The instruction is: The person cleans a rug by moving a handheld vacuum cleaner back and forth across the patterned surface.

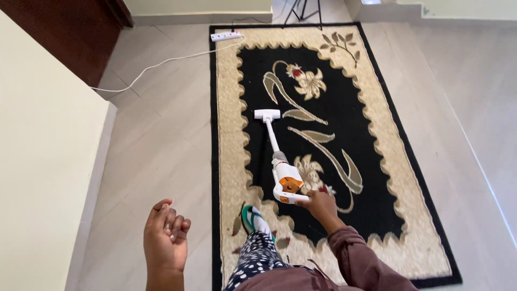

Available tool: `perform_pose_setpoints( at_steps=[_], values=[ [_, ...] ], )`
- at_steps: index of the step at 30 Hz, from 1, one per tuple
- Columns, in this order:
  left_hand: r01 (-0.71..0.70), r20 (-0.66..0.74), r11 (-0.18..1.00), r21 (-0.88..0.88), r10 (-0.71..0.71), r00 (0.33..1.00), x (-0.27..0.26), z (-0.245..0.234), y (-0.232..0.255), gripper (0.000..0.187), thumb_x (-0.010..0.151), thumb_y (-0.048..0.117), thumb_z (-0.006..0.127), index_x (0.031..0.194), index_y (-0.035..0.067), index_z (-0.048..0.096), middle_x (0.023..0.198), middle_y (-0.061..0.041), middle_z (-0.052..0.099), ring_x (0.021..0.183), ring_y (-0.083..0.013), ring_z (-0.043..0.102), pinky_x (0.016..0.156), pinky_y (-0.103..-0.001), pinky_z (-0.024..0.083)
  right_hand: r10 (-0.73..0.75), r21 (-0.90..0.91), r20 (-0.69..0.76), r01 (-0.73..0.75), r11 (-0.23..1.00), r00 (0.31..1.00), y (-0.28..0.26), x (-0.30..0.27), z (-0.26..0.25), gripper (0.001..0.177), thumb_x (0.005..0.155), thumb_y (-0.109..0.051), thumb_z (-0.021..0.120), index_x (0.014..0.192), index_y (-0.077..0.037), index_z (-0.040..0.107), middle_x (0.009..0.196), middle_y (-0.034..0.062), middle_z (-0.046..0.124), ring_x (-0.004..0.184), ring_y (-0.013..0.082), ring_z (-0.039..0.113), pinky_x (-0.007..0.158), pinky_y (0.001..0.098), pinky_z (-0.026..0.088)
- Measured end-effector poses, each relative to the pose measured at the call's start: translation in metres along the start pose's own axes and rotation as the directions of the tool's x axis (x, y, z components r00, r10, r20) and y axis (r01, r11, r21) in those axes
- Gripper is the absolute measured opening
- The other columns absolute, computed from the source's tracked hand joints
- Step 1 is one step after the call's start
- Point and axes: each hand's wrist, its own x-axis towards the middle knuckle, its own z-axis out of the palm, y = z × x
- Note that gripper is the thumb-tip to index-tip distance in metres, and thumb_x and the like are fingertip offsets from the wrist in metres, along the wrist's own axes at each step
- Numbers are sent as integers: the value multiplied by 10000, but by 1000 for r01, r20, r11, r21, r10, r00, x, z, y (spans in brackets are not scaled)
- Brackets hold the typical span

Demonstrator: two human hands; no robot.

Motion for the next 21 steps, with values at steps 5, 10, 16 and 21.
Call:
perform_pose_setpoints(
  at_steps=[5, 10, 16, 21],
  values=[
    [43, 50, 999, 24, -44, 998, -68, -41, -29, 97, 1020, 140, 529, 1056, 78, 594, 587, 67, 291, 490, -58, 270, 610, -285, 392, 34, 61, -16, -33, 998, 999, 32, -86, 45, 571, 730, -665, 750, 993, -160, 774, 871, 117, 768, 831, 319, 746, 722, 449, 566],
    [94, 113, 986, 138, -110, 988, -157, -61, -23, 118, 998, 135, 546, 1069, 66, 610, 571, 73, 300, 483, -61, 285, 595, -287, 392, 42, 39, -27, -41, 998, 999, 66, -164, 103, 579, 722, -687, 769, 972, -165, 786, 894, 127, 758, 864, 347, 732, 727, 461, 560],
    [86, 153, 981, 174, -113, 982, -196, -99, -6, 137, 995, 164, 548, 1048, 55, 613, 555, 68, 306, 481, -65, 290, 588, -293, 389, 47, 76, -15, -45, 996, 999, 62, -218, 129, 608, 719, -711, 752, 944, -146, 780, 883, 116, 770, 851, 309, 748, 733, 457, 566],
    [99, 214, 974, 203, -143, 966, -210, -122, 0, 126, 997, 171, 560, 1050, 70, 615, 545, 72, 281, 487, -66, 279, 597, -286, 378, 106, 94, -79, -98, 991, 991, 49, -268, 130, 619, 723, -704, 737, 1043, -178, 798, 907, 121, 768, 859, 302, 753, 718, 460, 586]
  ],
)
